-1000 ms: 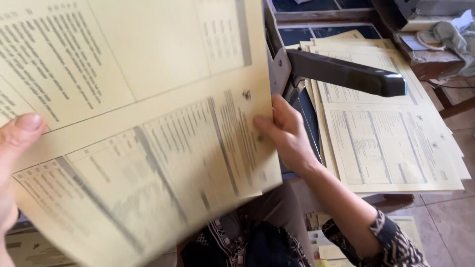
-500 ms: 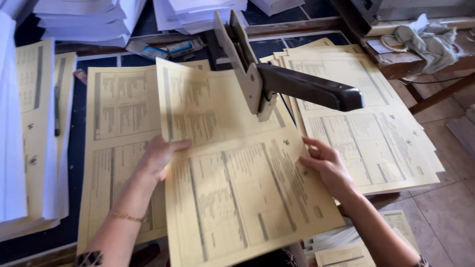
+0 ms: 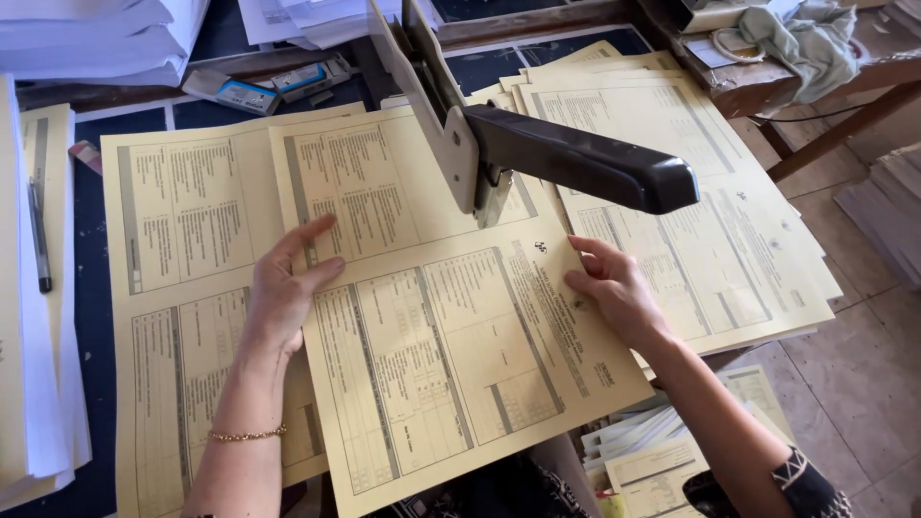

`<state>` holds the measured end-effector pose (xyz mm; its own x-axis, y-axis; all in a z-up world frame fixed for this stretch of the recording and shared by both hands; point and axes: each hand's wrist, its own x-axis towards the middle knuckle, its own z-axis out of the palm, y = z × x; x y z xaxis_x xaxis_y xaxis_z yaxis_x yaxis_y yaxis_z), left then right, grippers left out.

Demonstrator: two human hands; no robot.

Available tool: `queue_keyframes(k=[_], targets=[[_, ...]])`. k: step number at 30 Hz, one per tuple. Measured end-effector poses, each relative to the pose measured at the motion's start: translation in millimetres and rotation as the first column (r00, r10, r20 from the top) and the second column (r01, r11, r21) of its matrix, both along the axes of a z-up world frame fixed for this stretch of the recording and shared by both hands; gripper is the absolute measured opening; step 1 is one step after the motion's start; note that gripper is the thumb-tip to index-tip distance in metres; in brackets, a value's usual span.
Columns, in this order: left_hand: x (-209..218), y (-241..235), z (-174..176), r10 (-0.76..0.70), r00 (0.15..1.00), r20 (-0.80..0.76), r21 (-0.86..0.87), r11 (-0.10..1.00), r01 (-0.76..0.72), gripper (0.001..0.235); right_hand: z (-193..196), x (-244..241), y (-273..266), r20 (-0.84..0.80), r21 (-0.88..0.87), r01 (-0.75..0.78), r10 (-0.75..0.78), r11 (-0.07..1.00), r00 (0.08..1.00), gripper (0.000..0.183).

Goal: The person is aligning and stapling stacks of yellow documents using a heavy-duty manual stapler.

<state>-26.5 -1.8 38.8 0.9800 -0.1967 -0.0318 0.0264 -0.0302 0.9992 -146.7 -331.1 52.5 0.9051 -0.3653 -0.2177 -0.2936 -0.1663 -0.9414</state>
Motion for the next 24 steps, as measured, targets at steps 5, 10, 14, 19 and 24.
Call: queue_keyframes(k=[5, 10, 14, 19, 24], targets=[[-8.6, -5.4, 11.6, 0.095, 0.979, -0.179, 0.156, 0.985, -0.067, 0.051, -7.5, 22.3, -38.0, -0.038, -0.559, -0.189, 0.203, 0.807, 0.978, 0.031], [-11.0, -1.6, 19.5, 0.145, 0.943, -0.299, 0.172, 0.98, -0.096, 0.052, 158.6, 41.9, 3.4, 0.125, -0.585, -0.303, 0.452, 0.753, 0.883, 0.033], [-1.3, 4.2, -2.6, 0.014, 0.992, -0.126, 0.088, 0.996, -0.002, 0.054, 228.5, 70.2, 63.4, -0.276, -0.529, -0.296, 0.168, 0.795, 0.946, 0.042], [-4.8, -1.5, 0.9, 0.047, 0.985, -0.164, 0.088, 0.996, -0.033, 0.061, 216.7, 54.7, 110.3, -0.622, -0.452, -0.455, 0.095, 0.767, 0.777, 0.06], [-4.6, -2.1, 4.3, 0.065, 0.984, -0.167, 0.084, 0.995, -0.051, 0.062, 144.7, 31.1, 85.5, -0.306, -0.503, -0.479, 0.37, 0.719, 0.877, 0.085]])
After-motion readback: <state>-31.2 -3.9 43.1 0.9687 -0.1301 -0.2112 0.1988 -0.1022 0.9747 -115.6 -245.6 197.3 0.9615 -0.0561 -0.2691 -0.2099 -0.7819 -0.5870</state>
